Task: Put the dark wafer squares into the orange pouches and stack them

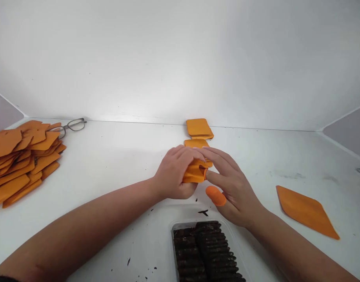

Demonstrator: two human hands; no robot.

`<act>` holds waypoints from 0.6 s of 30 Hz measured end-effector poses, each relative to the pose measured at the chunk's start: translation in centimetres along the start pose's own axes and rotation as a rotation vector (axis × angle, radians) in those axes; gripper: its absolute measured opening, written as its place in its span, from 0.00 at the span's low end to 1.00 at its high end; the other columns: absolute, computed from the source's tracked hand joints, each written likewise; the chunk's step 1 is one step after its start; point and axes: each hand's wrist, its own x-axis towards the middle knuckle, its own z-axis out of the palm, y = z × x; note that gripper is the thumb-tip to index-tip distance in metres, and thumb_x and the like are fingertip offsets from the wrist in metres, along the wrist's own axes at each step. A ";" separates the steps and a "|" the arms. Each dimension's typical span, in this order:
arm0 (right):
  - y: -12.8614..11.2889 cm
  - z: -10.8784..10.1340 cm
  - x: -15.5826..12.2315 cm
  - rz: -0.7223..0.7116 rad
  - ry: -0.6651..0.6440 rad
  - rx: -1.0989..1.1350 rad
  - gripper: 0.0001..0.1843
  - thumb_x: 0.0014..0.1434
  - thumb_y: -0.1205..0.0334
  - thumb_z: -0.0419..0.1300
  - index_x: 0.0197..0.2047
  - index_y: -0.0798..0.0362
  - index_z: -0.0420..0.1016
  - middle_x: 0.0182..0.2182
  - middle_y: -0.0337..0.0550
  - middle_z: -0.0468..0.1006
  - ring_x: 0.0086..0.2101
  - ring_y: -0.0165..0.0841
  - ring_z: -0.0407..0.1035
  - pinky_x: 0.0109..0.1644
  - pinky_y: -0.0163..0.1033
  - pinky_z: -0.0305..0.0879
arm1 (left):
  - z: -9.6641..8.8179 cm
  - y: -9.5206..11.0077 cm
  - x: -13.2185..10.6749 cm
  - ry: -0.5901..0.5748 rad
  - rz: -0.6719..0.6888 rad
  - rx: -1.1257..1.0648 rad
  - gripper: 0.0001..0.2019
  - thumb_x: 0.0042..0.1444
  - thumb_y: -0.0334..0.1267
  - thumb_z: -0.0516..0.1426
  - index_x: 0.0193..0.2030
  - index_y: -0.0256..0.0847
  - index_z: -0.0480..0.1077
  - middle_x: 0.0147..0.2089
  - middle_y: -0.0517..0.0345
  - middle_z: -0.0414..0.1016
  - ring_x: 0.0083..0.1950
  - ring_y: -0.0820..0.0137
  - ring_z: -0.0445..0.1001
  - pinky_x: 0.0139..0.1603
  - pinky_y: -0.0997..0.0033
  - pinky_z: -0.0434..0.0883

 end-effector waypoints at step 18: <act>0.0 -0.3 -0.3 0.089 0.151 0.081 0.27 0.75 0.46 0.41 0.53 0.45 0.79 0.63 0.47 0.69 0.58 0.42 0.67 0.60 0.55 0.68 | -0.5 -0.2 0.2 0.193 -0.047 -0.077 0.14 0.45 0.23 0.51 0.38 0.43 0.65 0.31 0.61 0.69 0.31 0.72 0.67 0.33 0.69 0.66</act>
